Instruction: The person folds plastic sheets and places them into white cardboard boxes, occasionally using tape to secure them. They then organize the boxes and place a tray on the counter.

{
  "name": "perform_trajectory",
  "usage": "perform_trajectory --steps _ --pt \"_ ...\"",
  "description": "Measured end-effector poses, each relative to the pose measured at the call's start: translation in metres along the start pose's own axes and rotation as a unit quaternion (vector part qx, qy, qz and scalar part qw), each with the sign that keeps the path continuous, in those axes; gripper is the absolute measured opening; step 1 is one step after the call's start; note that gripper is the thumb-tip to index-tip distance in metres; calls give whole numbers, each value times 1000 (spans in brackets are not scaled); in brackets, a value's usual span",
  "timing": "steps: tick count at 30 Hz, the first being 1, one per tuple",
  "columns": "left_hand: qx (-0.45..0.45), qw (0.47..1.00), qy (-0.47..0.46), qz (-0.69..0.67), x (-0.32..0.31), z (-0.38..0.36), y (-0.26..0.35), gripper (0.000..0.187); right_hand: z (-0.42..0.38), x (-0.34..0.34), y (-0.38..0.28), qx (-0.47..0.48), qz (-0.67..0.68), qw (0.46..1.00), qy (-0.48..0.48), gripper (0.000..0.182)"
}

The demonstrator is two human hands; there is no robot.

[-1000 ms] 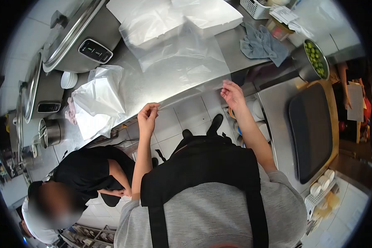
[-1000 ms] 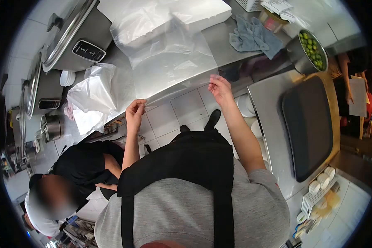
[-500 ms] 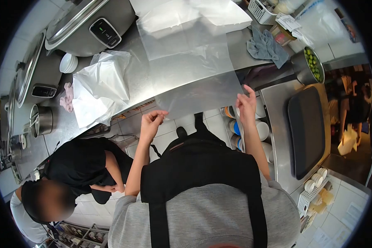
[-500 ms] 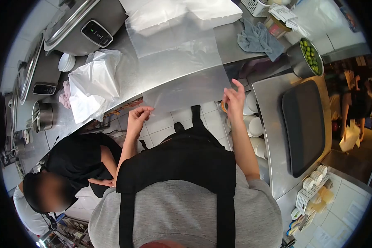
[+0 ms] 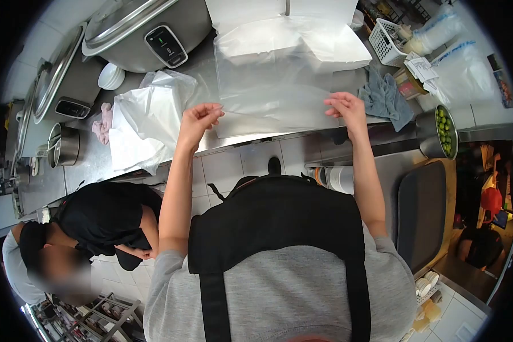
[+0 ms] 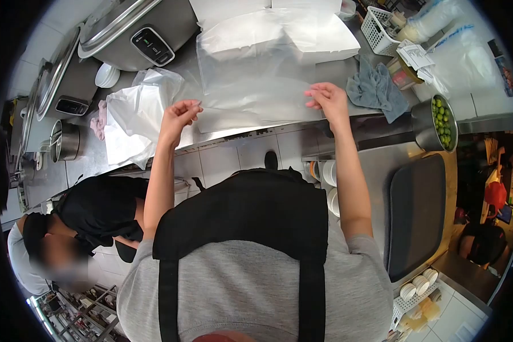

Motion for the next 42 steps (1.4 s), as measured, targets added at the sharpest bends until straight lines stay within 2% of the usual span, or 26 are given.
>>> perform_trajectory --steps 1,2,3,4,5,7,8,10,14,19,22,24,29,31,34,37,39,42 --pt "22 999 9 27 5 14 -5 20 15 6 8 -32 -98 995 19 17" --pt "17 997 31 66 12 29 -14 22 28 7 12 -30 -98 994 19 17" --pt "15 997 32 65 15 42 -22 22 40 10 10 7 -206 976 65 15" --pt "3 990 58 132 20 54 -29 20 48 11 8 43 -310 943 110 16" --pt "-8 976 84 198 25 63 -34 19 57 13 16 45 -311 943 109 16" --pt "-25 974 102 202 25 74 -39 21 69 16 27 96 -365 917 128 17" --pt "-6 976 96 196 22 76 -38 20 70 15 26 95 -366 917 126 17" --pt "16 978 93 186 23 83 -45 18 71 16 33 15 -322 940 111 17" --pt "10 970 123 211 30 92 -56 15 78 19 51 4 -296 946 129 18" --pt "13 955 144 260 26 91 -47 14 73 12 40 -46 -342 923 170 18" --pt "-3 955 153 253 28 94 -51 15 72 11 41 -45 -346 920 180 18" --pt "24 946 154 285 26 93 -48 15 72 12 42 -43 -348 918 184 19" --pt "20 927 166 336 23 94 -40 15 72 14 45 -41 -339 920 193 20" --pt "14 922 166 351 18 94 -37 14 69 10 40 -10 -371 909 192 23" --pt "16 916 179 359 20 91 -37 14 70 12 41 -16 -357 915 189 27" --pt "-34 910 200 363 31 90 -42 15 69 13 39 -7 -345 920 183 28" --pt "-26 939 212 268 41 85 -48 15 68 18 43 0 -321 931 175 30" --pt "-25 953 198 227 44 67 -52 17 64 22 44 9 -297 940 165 32"
Point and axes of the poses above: each hand's wrist, its own z-axis towards the middle knuckle, its own x-axis out of the back of the hand, y = z × x, the point moved 4 cm from there along z, towards the middle knuckle, and after that the axes turned 14 degrees about -y, right-handed, at the moved point
